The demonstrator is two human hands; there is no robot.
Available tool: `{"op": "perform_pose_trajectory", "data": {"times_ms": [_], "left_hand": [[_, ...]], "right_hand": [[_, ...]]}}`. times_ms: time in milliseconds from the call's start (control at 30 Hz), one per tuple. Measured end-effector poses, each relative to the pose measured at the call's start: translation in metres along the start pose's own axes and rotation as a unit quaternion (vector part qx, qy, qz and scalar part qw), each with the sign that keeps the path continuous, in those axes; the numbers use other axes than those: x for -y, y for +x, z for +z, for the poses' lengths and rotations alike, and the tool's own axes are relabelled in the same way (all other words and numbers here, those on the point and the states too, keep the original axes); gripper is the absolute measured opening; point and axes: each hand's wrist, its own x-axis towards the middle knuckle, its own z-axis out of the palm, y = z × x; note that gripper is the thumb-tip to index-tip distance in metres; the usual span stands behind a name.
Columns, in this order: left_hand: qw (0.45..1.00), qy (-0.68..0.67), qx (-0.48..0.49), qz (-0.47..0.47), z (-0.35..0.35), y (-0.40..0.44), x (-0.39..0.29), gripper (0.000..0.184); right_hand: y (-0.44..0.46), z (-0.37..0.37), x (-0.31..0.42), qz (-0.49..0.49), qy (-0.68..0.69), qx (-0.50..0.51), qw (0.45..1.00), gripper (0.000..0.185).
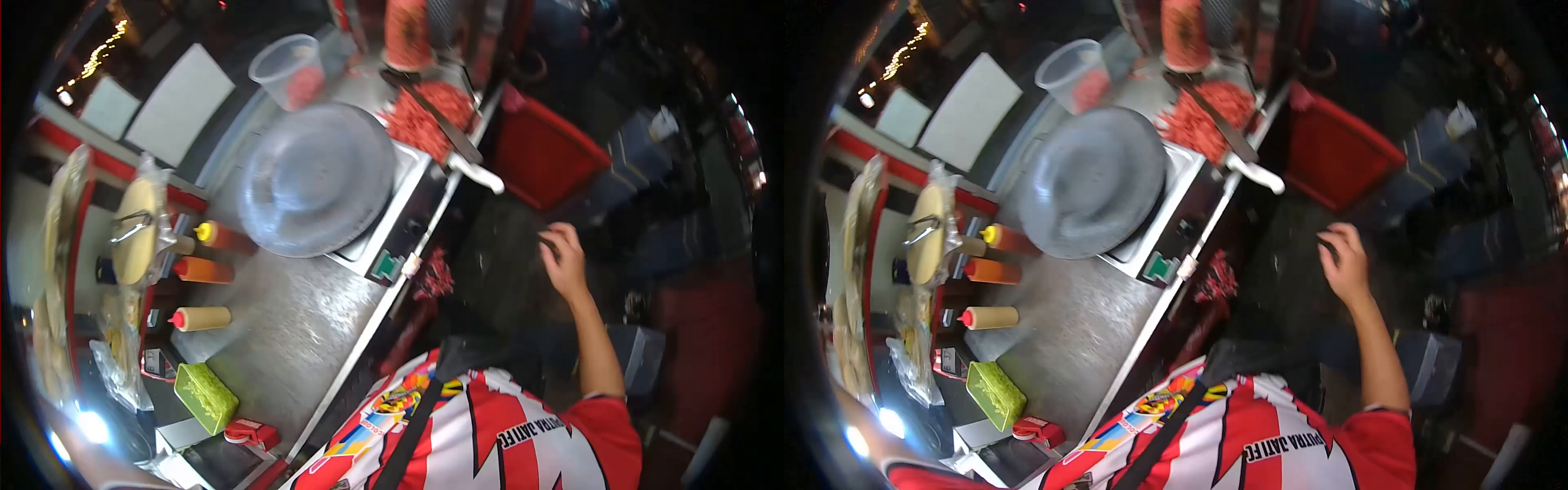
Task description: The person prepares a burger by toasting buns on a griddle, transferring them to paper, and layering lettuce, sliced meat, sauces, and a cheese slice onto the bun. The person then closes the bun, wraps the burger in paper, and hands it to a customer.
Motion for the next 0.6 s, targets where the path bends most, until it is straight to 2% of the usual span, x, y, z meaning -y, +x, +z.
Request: {"op": "perform_pose_trajectory", "data": {"times_ms": [67,167,233,300,367,433,500,533,567,600], "left_hand": [[0.999,-0.017,-0.028,0.003,-0.012,-0.044,-0.023,0.047],[0.997,-0.035,-0.06,-0.022,-0.036,-0.121,-0.061,0.046],[0.996,-0.043,-0.06,-0.044,-0.048,-0.179,-0.104,0.045],[0.991,-0.062,-0.04,-0.112,-0.051,-0.239,-0.139,0.045],[0.973,-0.087,-0.009,-0.215,-0.048,-0.302,-0.18,0.044],[0.922,-0.135,0.044,-0.361,-0.028,-0.373,-0.223,0.043],[0.834,-0.186,0.106,-0.508,0.012,-0.435,-0.271,0.043],[0.779,-0.211,0.114,-0.579,0.032,-0.467,-0.296,0.046],[0.727,-0.259,0.181,-0.61,0.062,-0.476,-0.33,0.045],[0.691,-0.248,0.237,-0.636,0.079,-0.492,-0.346,0.042]], "right_hand": [[0.006,0.026,-0.005,0.029,0.054,0.117,0.991,0.022],[0.017,0.096,-0.043,0.065,0.124,0.339,0.93,0.029],[0.022,0.172,-0.081,0.129,0.142,0.44,0.877,0.048],[0.027,0.229,-0.082,0.352,0.265,0.518,0.733,0.064],[0.024,0.27,-0.08,0.359,0.331,0.592,0.641,0.067],[0.009,0.307,-0.08,0.369,0.362,0.58,0.629,0.056],[0.011,0.317,-0.074,0.386,0.377,0.614,0.576,0.032],[0.011,0.326,-0.075,0.399,0.383,0.617,0.56,0.028],[0.006,0.335,-0.078,0.418,0.387,0.618,0.543,0.024],[0.004,0.345,-0.081,0.414,0.389,0.63,0.53,0.02]]}}
